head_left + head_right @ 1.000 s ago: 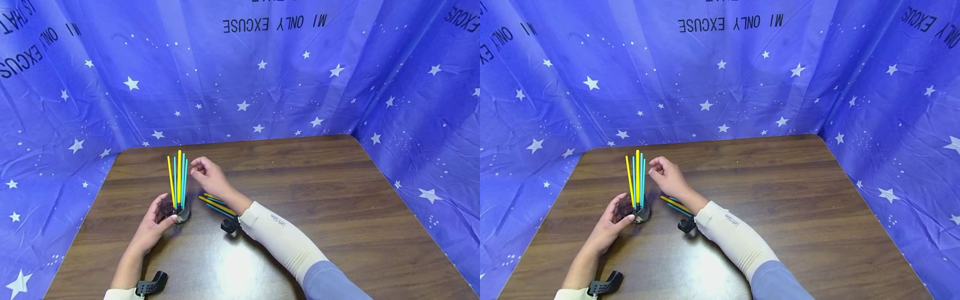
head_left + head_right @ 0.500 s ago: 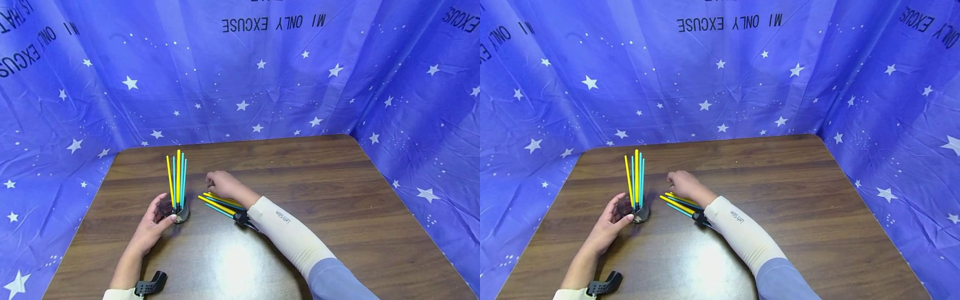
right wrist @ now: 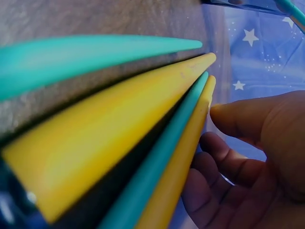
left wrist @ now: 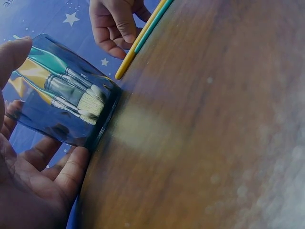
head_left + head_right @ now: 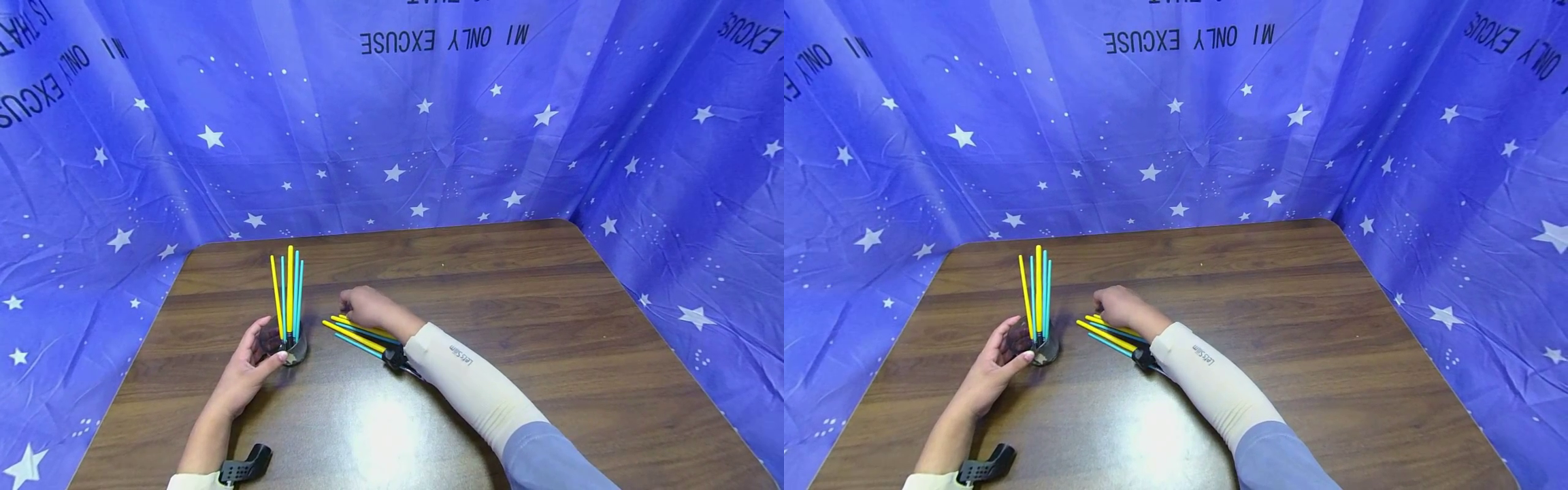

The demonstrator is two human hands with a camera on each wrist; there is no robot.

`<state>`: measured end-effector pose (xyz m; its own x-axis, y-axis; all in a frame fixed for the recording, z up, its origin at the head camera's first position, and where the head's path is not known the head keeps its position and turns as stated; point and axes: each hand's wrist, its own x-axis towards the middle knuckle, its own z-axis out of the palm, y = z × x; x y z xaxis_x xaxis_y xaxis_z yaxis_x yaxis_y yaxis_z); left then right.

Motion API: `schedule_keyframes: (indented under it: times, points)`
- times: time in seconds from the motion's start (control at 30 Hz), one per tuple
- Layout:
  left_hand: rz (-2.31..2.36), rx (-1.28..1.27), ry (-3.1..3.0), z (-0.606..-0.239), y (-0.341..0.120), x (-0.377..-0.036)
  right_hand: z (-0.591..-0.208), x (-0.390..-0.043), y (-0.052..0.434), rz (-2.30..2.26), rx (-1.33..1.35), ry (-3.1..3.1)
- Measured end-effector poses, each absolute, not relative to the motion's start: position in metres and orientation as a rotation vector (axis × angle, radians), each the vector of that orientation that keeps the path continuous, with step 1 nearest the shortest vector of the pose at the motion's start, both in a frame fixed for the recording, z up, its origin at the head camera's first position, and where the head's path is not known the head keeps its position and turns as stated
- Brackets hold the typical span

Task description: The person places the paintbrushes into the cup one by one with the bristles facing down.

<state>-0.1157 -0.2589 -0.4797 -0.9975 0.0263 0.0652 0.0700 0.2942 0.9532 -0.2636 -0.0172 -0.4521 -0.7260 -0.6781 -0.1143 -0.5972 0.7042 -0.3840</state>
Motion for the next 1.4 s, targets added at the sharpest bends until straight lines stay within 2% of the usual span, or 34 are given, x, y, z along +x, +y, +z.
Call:
schedule_keyframes:
  times: [0.77,1.4]
  points:
    - [-1.852,-0.153,-2.443,-0.4802,-0.2579,-0.1163,-0.4564,-0.2685,-0.0134,-0.521,-1.051,2.613]
    - [-1.872,-0.106,-2.466,-0.4818,-0.2591,-0.1159,-0.4551,-0.2702,-0.0122,-0.575,-1.073,2.546]
